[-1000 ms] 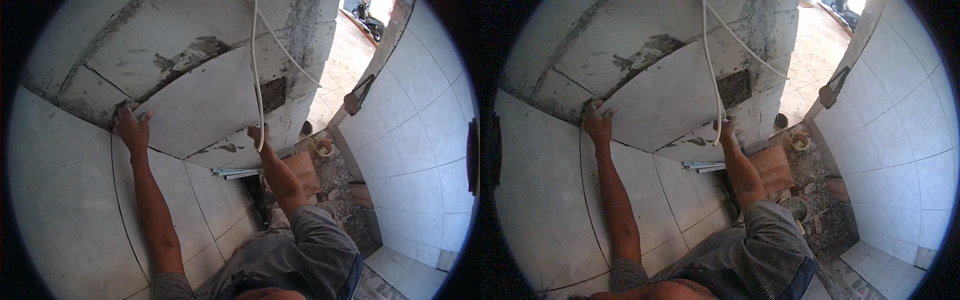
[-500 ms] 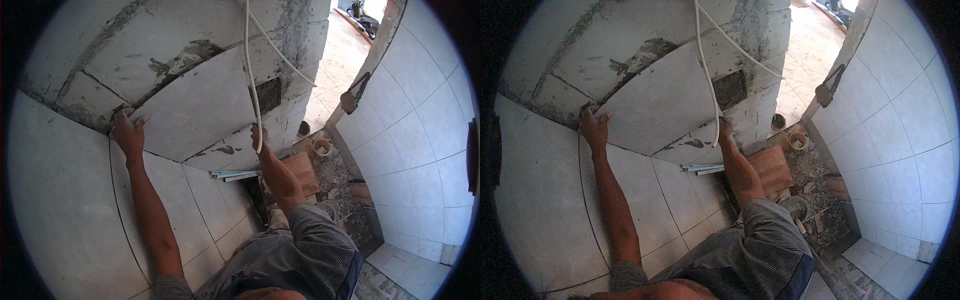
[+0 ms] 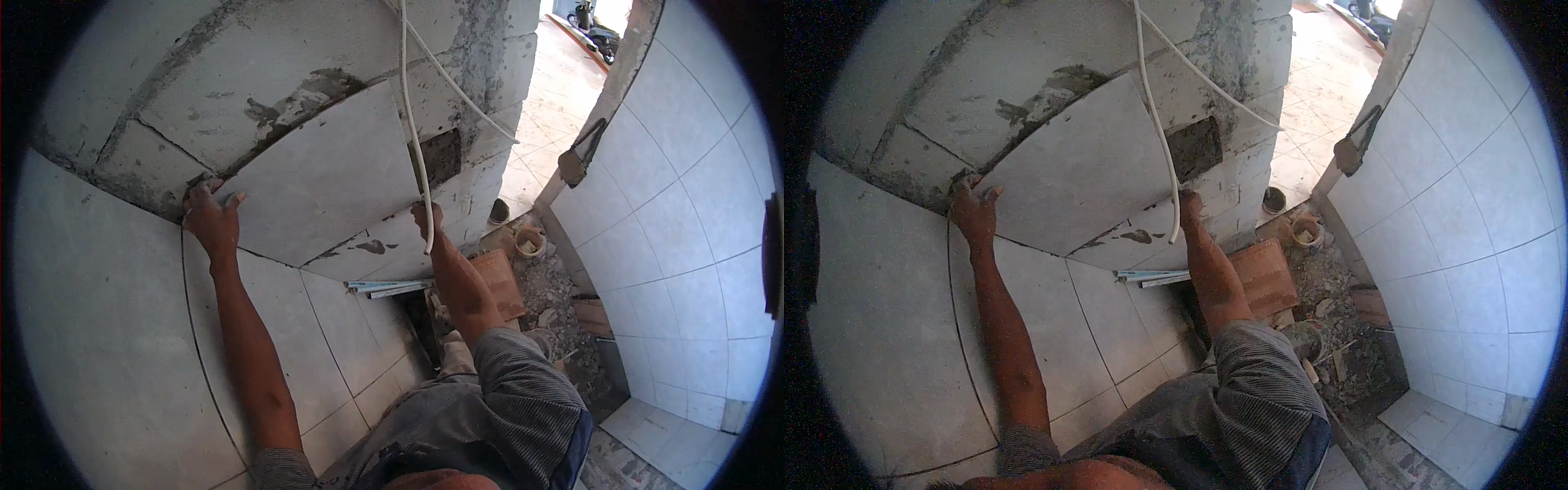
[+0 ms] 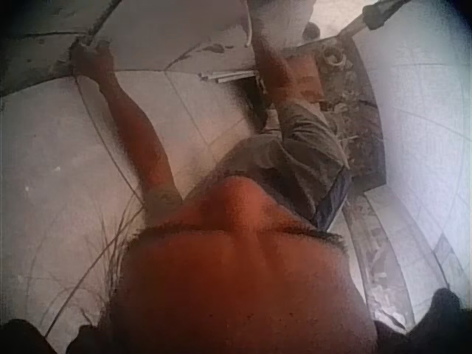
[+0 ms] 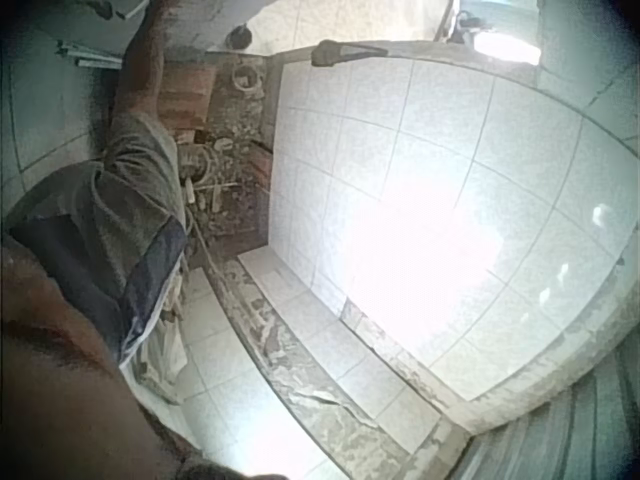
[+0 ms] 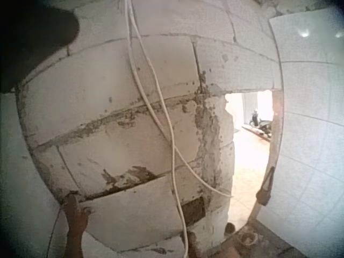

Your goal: The person lifts a mortar-coated tile and presses it onto the wall. The person then adjusts and taps the tile into position using a hammer and a wooden block.

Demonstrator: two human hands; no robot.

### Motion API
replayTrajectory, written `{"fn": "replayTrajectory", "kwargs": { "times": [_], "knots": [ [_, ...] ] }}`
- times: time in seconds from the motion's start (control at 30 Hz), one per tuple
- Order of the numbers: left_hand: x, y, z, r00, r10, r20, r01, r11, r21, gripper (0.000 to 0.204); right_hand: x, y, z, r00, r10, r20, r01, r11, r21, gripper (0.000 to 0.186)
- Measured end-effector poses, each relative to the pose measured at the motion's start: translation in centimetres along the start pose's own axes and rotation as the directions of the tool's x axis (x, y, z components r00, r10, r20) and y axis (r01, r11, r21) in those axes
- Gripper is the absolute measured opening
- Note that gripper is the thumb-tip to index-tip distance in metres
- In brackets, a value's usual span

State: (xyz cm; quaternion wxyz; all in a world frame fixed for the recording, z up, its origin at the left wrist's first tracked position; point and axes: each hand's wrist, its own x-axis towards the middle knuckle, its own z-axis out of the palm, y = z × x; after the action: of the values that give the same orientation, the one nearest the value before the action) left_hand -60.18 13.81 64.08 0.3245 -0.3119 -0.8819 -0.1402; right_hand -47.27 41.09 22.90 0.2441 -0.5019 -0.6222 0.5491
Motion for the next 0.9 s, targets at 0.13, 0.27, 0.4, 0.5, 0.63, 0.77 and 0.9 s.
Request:
{"fn": "replayTrajectory", "kwargs": {
  "times": [0.13,0.27,0.4,0.5,0.63,0.77,0.9],
  "knots": [
    [-0.3,-0.7,-0.1,0.999,-0.035,-0.011,0.035,0.998,0.044,0.041,0.2,0.9,1.6,0.996,0.071,0.051,-0.08,0.974,0.212,0.02],
    [-0.4,1.1,0.1,0.998,-0.004,-0.055,0.008,0.997,0.076,0.042,2.3,2.6,0.4,0.999,0.046,0.021,-0.049,0.969,0.244,0.023],
    [-0.6,1.5,-0.8,0.998,-0.058,-0.015,0.059,0.991,0.12,0.041,1.5,1.1,0.0,0.999,0.016,0.051,-0.024,0.988,0.153,0.022],
    [-0.1,0.7,0.0,1.0,-0.029,-0.005,0.029,0.999,-0.02,0.041,0.5,-0.4,-1.2,0.976,0.167,0.141,-0.215,0.853,0.475,0.02],
    [-0.2,0.5,-0.6,0.999,-0.054,0.003,0.054,0.997,-0.058,0.041,-1.8,-2.4,-1.7,0.958,0.041,0.282,-0.216,0.75,0.625,0.015],
    [-0.4,-0.8,-0.4,0.999,-0.027,-0.048,0.028,0.999,0.023,0.043,-1.6,-3.1,-0.1,0.949,0.07,0.308,-0.234,0.81,0.538,0.009],
    [-1.0,-1.9,0.6,0.993,-0.012,-0.117,0.021,0.997,0.076,0.046,-0.6,-1.4,0.3,0.851,0.123,0.511,-0.485,0.557,0.675,0.031]
  ]
}}
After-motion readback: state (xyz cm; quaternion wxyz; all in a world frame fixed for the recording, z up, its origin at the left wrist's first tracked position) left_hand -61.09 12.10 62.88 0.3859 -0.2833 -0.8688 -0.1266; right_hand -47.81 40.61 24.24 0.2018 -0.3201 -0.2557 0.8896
